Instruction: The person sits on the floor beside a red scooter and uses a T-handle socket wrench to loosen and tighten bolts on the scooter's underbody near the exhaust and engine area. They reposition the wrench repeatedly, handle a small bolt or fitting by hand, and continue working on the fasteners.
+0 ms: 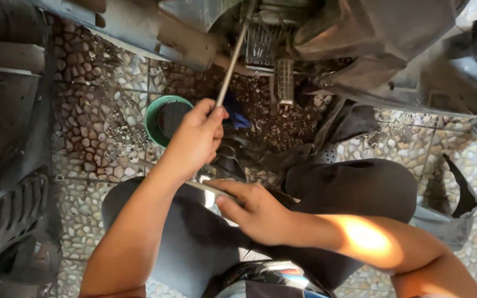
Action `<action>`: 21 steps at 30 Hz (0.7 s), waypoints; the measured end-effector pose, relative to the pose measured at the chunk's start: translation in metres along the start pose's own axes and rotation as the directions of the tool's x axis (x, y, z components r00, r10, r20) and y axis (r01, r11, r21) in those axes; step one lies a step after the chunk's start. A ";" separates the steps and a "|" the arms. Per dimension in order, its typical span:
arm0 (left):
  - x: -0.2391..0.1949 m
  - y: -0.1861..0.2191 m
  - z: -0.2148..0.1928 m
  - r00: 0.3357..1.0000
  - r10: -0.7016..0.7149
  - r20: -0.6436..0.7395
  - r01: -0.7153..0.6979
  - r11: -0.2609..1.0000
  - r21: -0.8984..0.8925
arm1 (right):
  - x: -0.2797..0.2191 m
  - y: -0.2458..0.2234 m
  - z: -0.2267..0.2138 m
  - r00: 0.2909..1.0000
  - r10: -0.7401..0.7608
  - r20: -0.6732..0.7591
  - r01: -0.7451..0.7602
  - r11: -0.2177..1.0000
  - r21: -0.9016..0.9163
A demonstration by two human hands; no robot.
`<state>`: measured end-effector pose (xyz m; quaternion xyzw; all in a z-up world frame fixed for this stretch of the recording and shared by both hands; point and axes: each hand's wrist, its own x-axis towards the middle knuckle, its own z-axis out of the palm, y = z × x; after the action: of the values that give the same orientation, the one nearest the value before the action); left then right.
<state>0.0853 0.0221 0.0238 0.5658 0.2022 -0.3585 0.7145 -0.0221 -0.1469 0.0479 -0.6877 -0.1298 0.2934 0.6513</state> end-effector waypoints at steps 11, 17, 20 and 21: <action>0.022 0.023 -0.038 0.782 0.599 -0.172 -0.278 0.582 0.764 | 0.090 0.320 -0.034 0.664 0.510 -0.546 -0.524 0.839 0.147; 0.017 0.030 -0.038 0.844 0.468 -0.262 -0.131 0.654 0.745 | 0.141 0.576 -0.112 0.397 0.300 -0.868 -0.765 0.630 -0.132; 0.006 0.025 -0.040 0.880 0.374 -0.292 -0.098 0.745 0.660 | 0.127 0.557 -0.140 0.347 0.158 -0.925 -0.771 0.610 -0.185; 0.002 0.023 -0.041 0.892 0.349 -0.286 -0.116 0.790 0.602 | 0.124 0.520 -0.154 0.335 0.054 -0.941 -0.728 0.649 -0.222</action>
<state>0.1090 0.0632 0.0261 0.8324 0.1485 -0.1922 0.4982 0.0585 -0.2655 -0.4895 -0.9128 0.3213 -0.0065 0.2520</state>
